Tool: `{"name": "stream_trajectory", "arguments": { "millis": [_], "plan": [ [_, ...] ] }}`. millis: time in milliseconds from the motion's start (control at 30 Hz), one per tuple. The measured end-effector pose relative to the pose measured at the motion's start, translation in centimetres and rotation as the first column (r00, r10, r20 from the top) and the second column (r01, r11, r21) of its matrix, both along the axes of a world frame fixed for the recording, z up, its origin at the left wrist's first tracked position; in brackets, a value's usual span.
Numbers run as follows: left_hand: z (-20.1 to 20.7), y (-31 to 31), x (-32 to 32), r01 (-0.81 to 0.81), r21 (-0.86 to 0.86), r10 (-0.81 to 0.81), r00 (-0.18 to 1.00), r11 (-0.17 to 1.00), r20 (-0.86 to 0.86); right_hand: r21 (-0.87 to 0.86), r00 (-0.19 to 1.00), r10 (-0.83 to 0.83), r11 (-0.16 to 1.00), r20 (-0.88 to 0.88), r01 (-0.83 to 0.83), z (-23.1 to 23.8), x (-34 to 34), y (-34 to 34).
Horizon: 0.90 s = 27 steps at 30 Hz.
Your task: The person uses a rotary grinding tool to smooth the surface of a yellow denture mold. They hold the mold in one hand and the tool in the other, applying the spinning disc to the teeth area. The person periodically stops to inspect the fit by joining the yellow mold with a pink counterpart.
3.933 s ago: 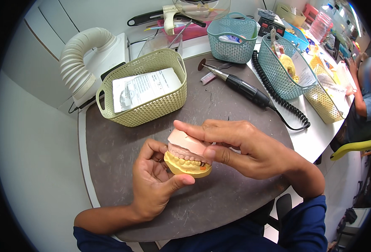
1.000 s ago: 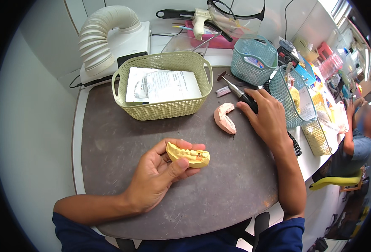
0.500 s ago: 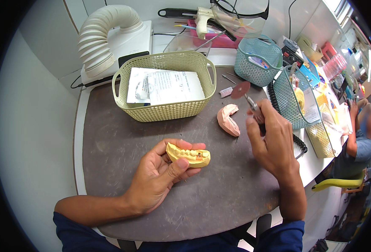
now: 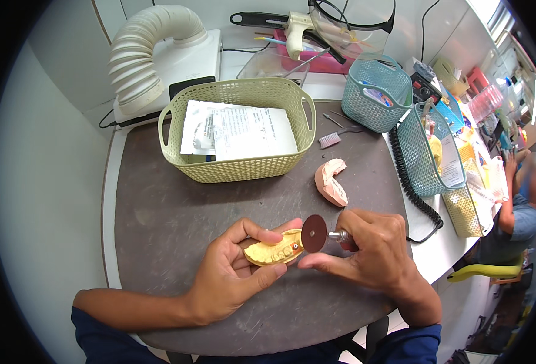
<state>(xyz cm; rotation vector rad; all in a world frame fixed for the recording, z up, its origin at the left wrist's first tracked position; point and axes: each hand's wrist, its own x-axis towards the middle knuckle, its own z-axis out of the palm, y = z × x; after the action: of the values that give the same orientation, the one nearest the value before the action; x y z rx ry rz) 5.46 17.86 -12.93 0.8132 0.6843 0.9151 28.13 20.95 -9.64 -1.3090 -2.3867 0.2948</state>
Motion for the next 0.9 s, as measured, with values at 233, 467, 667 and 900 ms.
{"name": "stream_trajectory", "arguments": {
  "millis": [233,467,667,900],
  "plan": [
    [0.59,-0.34,-0.07,0.024,0.076,-0.023,1.0,0.997,-0.005,0.111,0.998,0.021,0.993,0.06,-0.027,-0.49,0.25,0.08],
    [0.3,-0.26,-0.16,0.045,0.225,-0.04,0.999,0.973,-0.03,0.163,0.998,0.045,0.985,0.039,-0.051,-0.63,0.23,-0.06],
    [0.09,-0.41,-0.22,0.031,0.274,-0.025,0.999,0.961,-0.025,0.176,0.998,0.06,0.982,0.037,-0.065,-0.63,0.28,-0.14],
    [-0.04,-0.52,-0.16,0.005,0.309,-0.002,1.0,0.951,-0.009,0.18,0.997,0.063,0.981,0.038,-0.069,-0.45,0.16,-0.27]
  ]
}}
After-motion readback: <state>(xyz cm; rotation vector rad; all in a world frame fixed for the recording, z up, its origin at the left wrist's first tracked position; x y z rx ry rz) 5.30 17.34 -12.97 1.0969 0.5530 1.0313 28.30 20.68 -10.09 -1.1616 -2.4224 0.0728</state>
